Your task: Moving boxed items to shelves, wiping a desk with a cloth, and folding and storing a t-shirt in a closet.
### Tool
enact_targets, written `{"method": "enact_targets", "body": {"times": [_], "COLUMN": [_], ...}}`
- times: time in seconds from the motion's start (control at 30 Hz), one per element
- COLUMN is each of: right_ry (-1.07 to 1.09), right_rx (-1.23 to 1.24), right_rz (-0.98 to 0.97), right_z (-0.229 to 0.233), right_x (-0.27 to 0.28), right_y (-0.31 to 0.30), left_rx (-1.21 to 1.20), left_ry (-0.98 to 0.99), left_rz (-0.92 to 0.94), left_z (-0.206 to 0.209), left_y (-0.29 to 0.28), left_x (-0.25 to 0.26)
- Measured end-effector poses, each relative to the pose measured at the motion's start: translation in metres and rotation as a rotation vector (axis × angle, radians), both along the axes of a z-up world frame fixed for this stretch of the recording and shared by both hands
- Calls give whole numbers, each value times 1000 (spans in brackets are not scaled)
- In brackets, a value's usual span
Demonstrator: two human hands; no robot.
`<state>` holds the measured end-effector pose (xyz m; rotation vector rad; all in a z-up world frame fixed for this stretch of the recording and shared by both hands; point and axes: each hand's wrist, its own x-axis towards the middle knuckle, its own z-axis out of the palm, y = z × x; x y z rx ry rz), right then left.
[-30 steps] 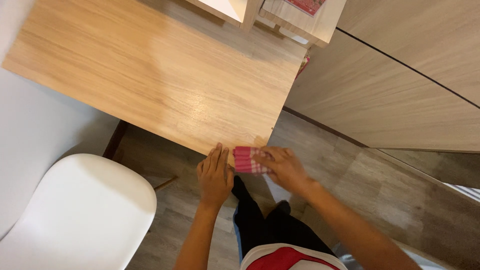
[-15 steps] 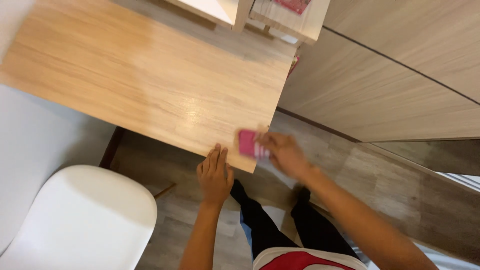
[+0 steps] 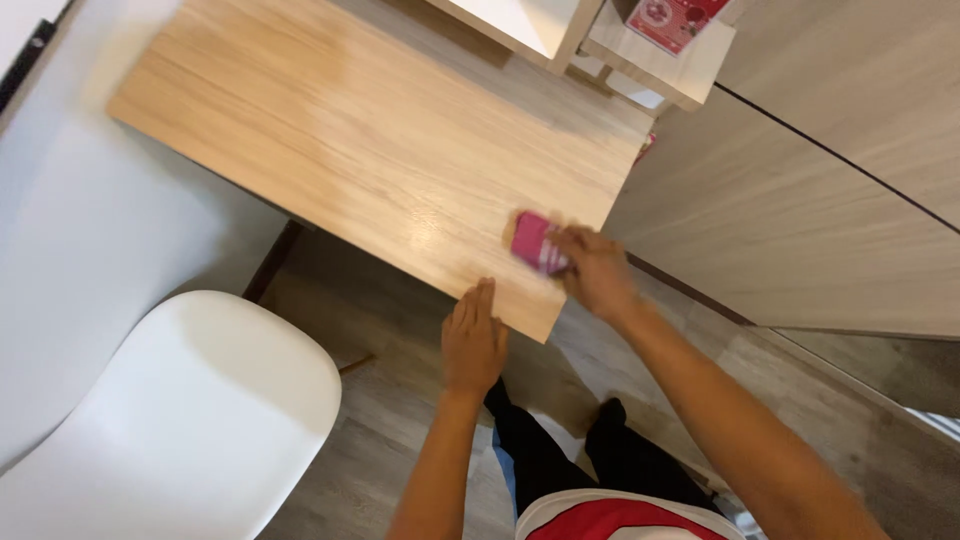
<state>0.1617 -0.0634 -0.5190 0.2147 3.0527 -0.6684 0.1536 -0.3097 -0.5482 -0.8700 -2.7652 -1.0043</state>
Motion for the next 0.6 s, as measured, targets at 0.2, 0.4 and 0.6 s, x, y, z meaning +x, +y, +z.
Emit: {"method": "enact_targets", "body": {"times": [0.2,0.4,0.6], "right_ry": [100,113,289], "right_rx": [10,-81,-12], "right_rz": [215,291,226], "right_z": [-24,6,9], "right_x": [34,38,24], "right_y": [-45,-47,-37], "left_rx": [190,1,-40], "left_ry": [-68,191,91], "left_rz": [-32,-83,-160], "left_z": [-17,17,18], "left_y": [-14,-9,20], "left_x": [7,-3,-31]}}
